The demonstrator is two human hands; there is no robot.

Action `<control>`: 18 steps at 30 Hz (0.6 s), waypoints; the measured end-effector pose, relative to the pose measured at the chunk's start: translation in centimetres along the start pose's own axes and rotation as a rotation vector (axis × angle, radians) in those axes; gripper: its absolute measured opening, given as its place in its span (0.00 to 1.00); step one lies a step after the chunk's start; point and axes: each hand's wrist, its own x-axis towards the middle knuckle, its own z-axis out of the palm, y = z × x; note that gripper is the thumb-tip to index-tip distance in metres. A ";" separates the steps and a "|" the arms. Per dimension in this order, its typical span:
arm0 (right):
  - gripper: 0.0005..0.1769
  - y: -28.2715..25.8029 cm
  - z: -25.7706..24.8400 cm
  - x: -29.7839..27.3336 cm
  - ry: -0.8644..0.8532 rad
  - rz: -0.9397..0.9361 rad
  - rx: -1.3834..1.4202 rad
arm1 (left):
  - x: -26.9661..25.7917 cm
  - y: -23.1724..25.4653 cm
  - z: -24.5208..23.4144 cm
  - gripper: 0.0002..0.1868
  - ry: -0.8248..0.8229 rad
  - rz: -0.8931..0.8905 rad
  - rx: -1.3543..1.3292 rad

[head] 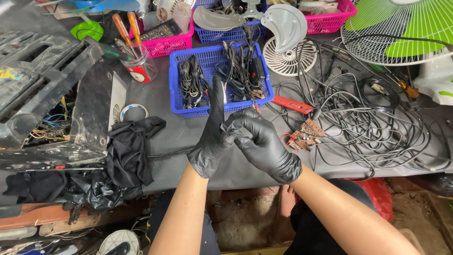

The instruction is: The person, wearing black gloves, works at a cluttered workbench to repair a black cable. They strip the cable's outer insulation, twist the internal wires, and connect them to a small circuit board. The person then secures the connection by wrapping it with black electrical tape.

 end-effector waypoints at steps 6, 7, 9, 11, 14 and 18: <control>0.09 2.1 0.0 -0.3 -0.111 -0.238 -0.216 | 0.4 0.6 -0.1 0.46 0.173 -0.041 -0.263; 0.09 2.6 0.3 -0.8 -0.107 -0.236 -0.217 | 0.4 0.7 0.1 0.46 0.169 -0.043 -0.263; 0.08 3.7 1.4 -1.8 -0.112 -0.245 -0.233 | 0.4 1.0 0.0 0.37 0.247 -0.064 -0.386; 0.06 2.4 1.6 -2.3 -0.178 -0.349 -0.284 | 0.4 1.4 -0.3 0.33 0.271 -0.087 -0.437; 0.16 1.8 2.0 -3.3 -0.224 -0.415 -0.371 | 0.3 1.7 -0.3 0.24 0.349 -0.133 -0.561; 0.22 2.4 3.3 -4.4 -0.109 -0.294 -0.391 | 0.6 1.4 0.4 0.48 0.417 -0.129 -0.706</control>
